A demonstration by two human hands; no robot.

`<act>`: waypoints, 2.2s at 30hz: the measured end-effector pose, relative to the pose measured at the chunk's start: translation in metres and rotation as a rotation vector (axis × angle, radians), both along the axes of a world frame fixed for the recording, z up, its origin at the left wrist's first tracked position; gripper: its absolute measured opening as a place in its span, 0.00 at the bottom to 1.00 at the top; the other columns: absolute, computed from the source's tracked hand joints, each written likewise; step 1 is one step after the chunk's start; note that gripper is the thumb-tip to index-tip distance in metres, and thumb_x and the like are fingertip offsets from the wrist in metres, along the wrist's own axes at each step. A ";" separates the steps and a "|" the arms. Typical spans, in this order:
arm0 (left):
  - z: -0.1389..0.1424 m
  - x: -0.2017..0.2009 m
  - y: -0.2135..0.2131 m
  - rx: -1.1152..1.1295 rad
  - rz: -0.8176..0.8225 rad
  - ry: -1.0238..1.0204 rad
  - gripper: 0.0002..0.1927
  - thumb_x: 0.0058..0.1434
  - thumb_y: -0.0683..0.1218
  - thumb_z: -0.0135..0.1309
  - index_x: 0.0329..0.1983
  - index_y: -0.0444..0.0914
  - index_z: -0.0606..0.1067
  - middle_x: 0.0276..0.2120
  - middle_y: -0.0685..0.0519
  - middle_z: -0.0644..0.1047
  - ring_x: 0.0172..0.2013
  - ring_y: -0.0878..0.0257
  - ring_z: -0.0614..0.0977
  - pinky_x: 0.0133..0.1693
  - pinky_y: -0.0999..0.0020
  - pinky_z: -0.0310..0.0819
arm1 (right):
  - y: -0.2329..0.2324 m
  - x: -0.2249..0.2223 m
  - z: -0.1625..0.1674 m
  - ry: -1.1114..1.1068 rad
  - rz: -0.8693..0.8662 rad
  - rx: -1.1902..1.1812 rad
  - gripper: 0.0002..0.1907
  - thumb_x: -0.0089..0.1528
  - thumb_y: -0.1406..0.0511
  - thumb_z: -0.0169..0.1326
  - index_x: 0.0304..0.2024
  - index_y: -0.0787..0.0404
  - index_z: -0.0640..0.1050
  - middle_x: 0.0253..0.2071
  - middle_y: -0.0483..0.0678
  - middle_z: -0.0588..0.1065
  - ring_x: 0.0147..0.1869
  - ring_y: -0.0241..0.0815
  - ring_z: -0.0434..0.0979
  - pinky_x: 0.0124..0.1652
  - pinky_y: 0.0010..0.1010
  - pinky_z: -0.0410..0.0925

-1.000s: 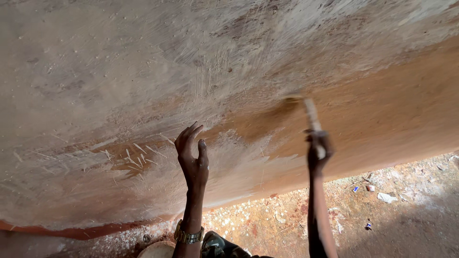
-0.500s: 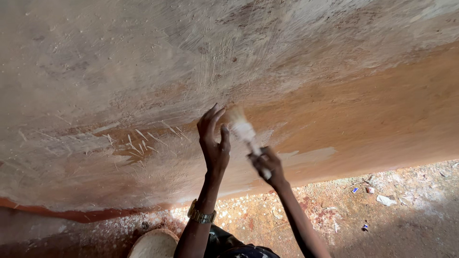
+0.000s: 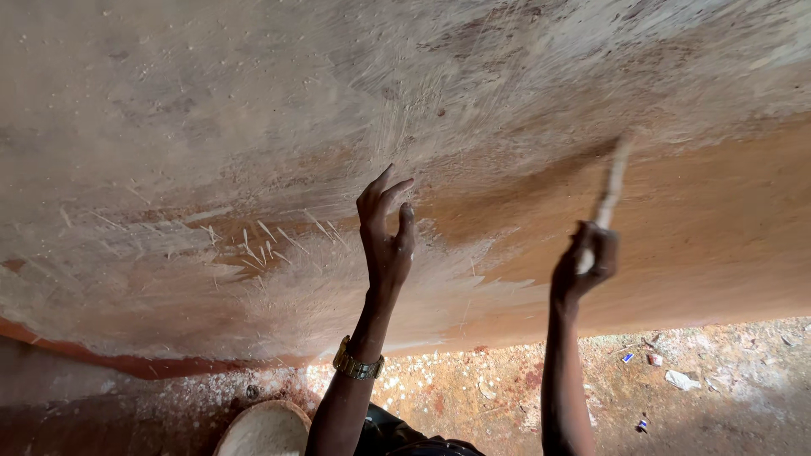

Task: The person scoops white plaster from a bowl on the floor using a trowel and applies it to a reddish-brown wall. They repeatedly smooth the surface with the trowel, working in sections to cover the wall with a thin layer of plaster.

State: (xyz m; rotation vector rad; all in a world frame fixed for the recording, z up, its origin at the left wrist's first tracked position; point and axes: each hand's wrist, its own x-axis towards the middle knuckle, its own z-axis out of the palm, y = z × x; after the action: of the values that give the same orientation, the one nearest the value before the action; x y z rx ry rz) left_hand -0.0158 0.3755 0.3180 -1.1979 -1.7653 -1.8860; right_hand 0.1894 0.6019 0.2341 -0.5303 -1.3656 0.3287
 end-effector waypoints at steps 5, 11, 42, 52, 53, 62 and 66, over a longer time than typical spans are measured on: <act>-0.004 0.009 -0.008 0.180 -0.020 -0.147 0.13 0.70 0.41 0.48 0.53 0.37 0.78 0.66 0.46 0.73 0.67 0.53 0.72 0.68 0.54 0.64 | -0.067 -0.061 -0.056 -0.417 0.543 0.279 0.05 0.59 0.72 0.56 0.37 0.61 0.81 0.37 0.52 0.77 0.42 0.44 0.76 0.38 0.32 0.70; -0.011 0.005 -0.035 0.357 -0.122 -0.439 0.13 0.69 0.39 0.45 0.51 0.36 0.78 0.60 0.46 0.79 0.62 0.54 0.79 0.64 0.59 0.72 | -0.074 -0.066 -0.075 -0.515 0.545 0.223 0.03 0.61 0.70 0.61 0.37 0.61 0.84 0.35 0.51 0.81 0.39 0.43 0.79 0.33 0.33 0.72; -0.053 -0.006 -0.011 -0.108 -0.054 -0.232 0.20 0.73 0.47 0.47 0.66 0.40 0.73 0.66 0.46 0.74 0.66 0.50 0.73 0.63 0.51 0.69 | -0.015 -0.036 -0.022 0.377 0.224 -0.078 0.10 0.75 0.64 0.50 0.42 0.62 0.76 0.36 0.50 0.80 0.38 0.38 0.81 0.36 0.30 0.74; -0.015 0.011 -0.039 0.134 -0.173 -0.228 0.20 0.77 0.51 0.45 0.64 0.36 0.74 0.58 0.45 0.80 0.57 0.56 0.81 0.61 0.57 0.74 | -0.133 -0.095 -0.102 -0.486 0.638 0.081 0.07 0.61 0.72 0.57 0.40 0.63 0.84 0.38 0.52 0.81 0.39 0.48 0.81 0.36 0.34 0.74; -0.015 0.009 -0.044 0.105 -0.190 -0.226 0.21 0.76 0.52 0.45 0.64 0.36 0.74 0.57 0.45 0.81 0.57 0.55 0.82 0.60 0.57 0.74 | -0.119 -0.083 -0.097 -0.355 0.561 0.154 0.05 0.65 0.72 0.55 0.41 0.63 0.82 0.39 0.51 0.81 0.42 0.48 0.82 0.44 0.39 0.74; -0.027 0.012 -0.070 0.139 -0.167 -0.216 0.24 0.76 0.56 0.42 0.67 0.40 0.72 0.55 0.48 0.82 0.56 0.56 0.83 0.59 0.55 0.77 | 0.005 -0.005 -0.008 0.189 -0.029 0.027 0.09 0.75 0.69 0.53 0.39 0.66 0.77 0.36 0.49 0.81 0.34 0.38 0.80 0.34 0.28 0.75; -0.019 0.012 -0.067 0.095 -0.006 -0.101 0.24 0.77 0.54 0.43 0.70 0.39 0.69 0.68 0.45 0.72 0.69 0.50 0.72 0.65 0.52 0.69 | -0.063 -0.077 -0.031 -0.147 0.238 0.152 0.04 0.65 0.75 0.54 0.37 0.64 0.79 0.38 0.52 0.79 0.45 0.44 0.79 0.48 0.36 0.73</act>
State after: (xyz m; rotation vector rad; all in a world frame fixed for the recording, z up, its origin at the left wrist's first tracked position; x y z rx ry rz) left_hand -0.0036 0.3088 0.2995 -1.0933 -1.7022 -2.0428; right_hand 0.1128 0.5392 0.2026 -0.2696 -1.5869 0.3813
